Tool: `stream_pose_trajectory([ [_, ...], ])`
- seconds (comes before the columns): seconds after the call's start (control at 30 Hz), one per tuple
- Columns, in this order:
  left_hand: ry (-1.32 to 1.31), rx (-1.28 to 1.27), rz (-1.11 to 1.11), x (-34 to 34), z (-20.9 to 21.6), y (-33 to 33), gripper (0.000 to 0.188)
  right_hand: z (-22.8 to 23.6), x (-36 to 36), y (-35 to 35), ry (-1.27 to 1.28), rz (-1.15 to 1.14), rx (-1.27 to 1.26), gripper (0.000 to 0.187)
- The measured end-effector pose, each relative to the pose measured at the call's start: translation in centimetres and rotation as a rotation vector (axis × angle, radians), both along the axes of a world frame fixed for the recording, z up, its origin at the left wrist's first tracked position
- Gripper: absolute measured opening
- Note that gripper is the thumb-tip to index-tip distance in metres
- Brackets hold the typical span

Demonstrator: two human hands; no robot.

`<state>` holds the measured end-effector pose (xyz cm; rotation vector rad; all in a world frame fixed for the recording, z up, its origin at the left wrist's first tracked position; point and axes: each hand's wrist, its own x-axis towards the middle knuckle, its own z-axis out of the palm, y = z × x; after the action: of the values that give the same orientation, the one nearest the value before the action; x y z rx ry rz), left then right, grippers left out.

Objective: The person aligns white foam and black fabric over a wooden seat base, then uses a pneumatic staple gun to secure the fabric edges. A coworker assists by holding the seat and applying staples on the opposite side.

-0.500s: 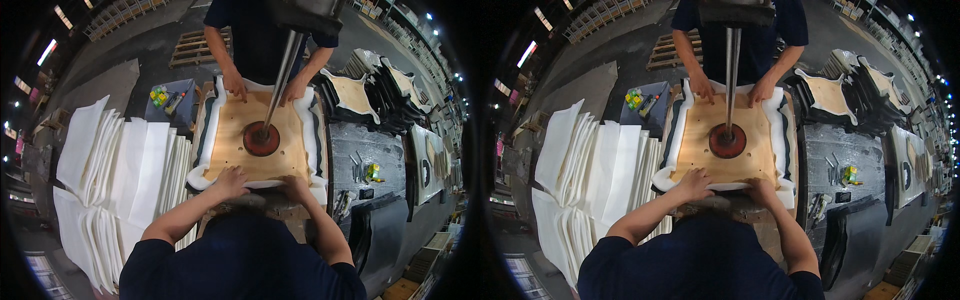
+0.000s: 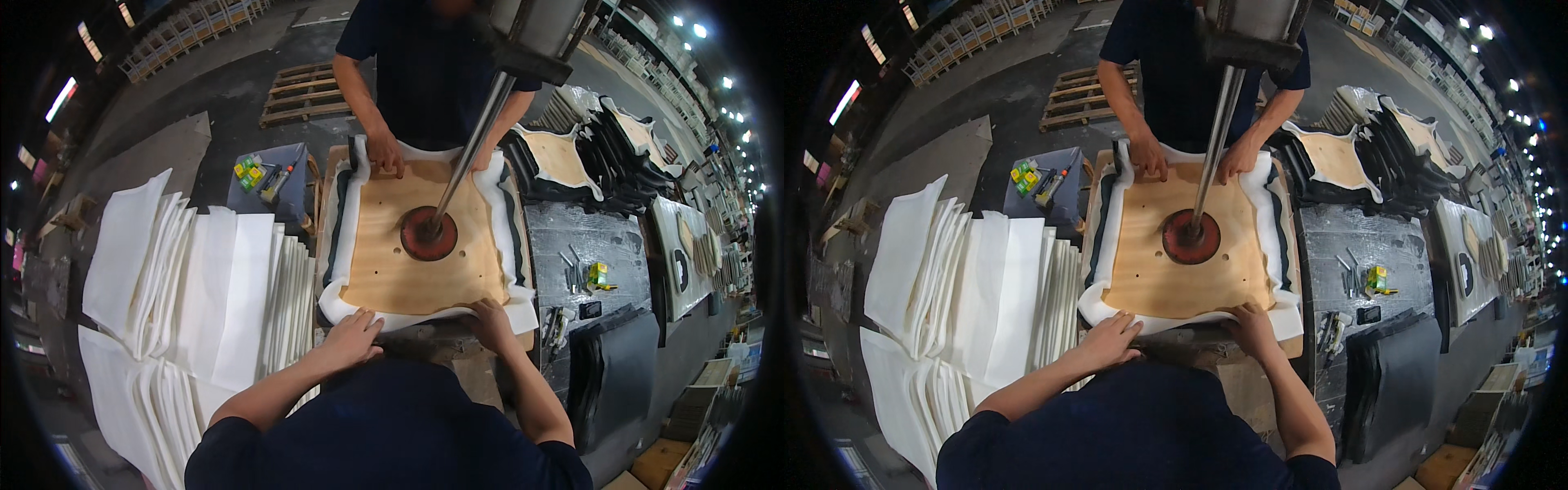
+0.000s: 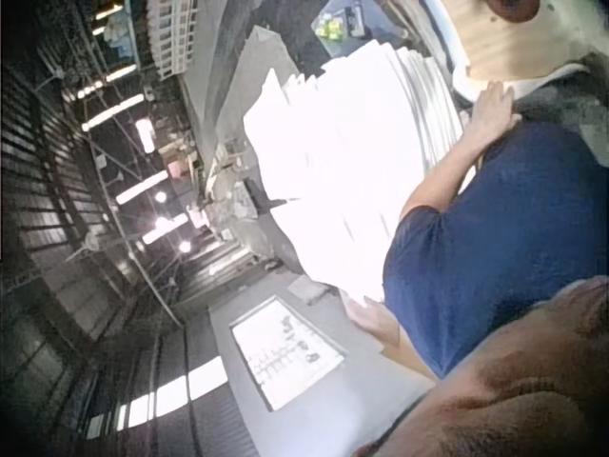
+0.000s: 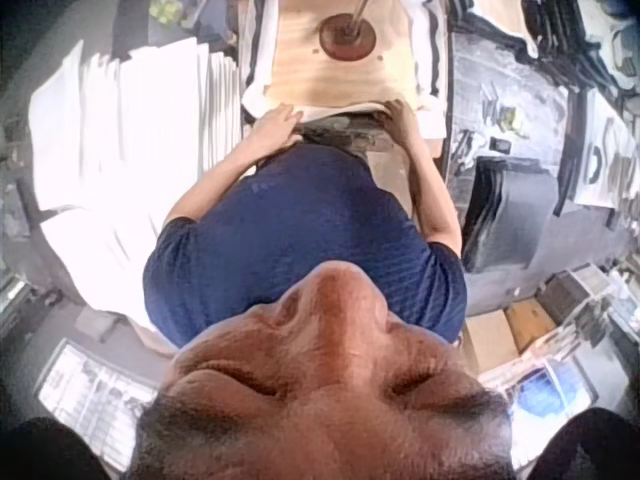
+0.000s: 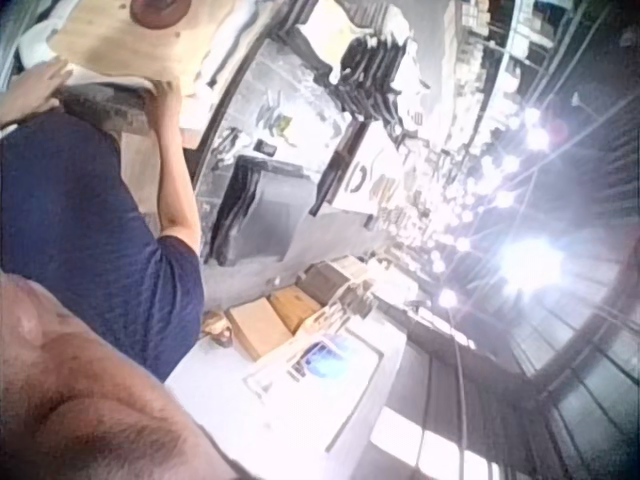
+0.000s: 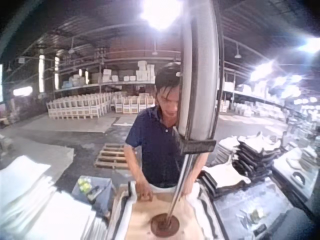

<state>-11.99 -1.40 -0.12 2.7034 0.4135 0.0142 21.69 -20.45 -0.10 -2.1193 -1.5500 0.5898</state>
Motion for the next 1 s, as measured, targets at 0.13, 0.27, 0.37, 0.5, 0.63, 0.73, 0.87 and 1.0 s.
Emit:
stream_pose_trajectory([
  [0.13,0.137,-0.35,0.108,0.9,1.6,2.5,0.052,0.1,-2.0,-3.5,-0.146,-0.017,0.082,0.045],
  [0.27,0.25,-0.581,0.325,3.5,4.0,6.2,0.047,0.6,-1.1,-3.5,-0.052,-0.097,-0.041,0.039],
  [0.37,0.076,-0.52,0.383,4.3,1.7,8.1,0.047,2.9,0.9,0.4,0.206,-0.236,-0.194,0.034],
  [0.5,-0.126,-0.471,0.389,10.4,-2.0,8.8,0.055,0.3,4.9,5.1,0.035,-0.161,0.112,0.039],
  [0.63,-0.209,-0.162,0.35,13.3,-3.8,9.3,0.063,-3.2,5.9,9.7,-0.094,-0.101,0.149,0.051],
  [0.73,-0.265,0.0,0.261,14.2,-4.7,8.3,0.064,-5.7,7.4,8.0,-0.393,-0.041,0.275,0.059],
  [0.87,-0.2,0.021,0.305,13.0,-4.6,8.0,0.067,-5.6,6.9,8.4,-0.253,-0.072,0.316,0.056],
  [1.0,-0.224,0.072,0.438,12.8,-4.8,7.6,0.067,-5.9,7.1,8.2,-0.101,-0.197,0.316,0.053],
])
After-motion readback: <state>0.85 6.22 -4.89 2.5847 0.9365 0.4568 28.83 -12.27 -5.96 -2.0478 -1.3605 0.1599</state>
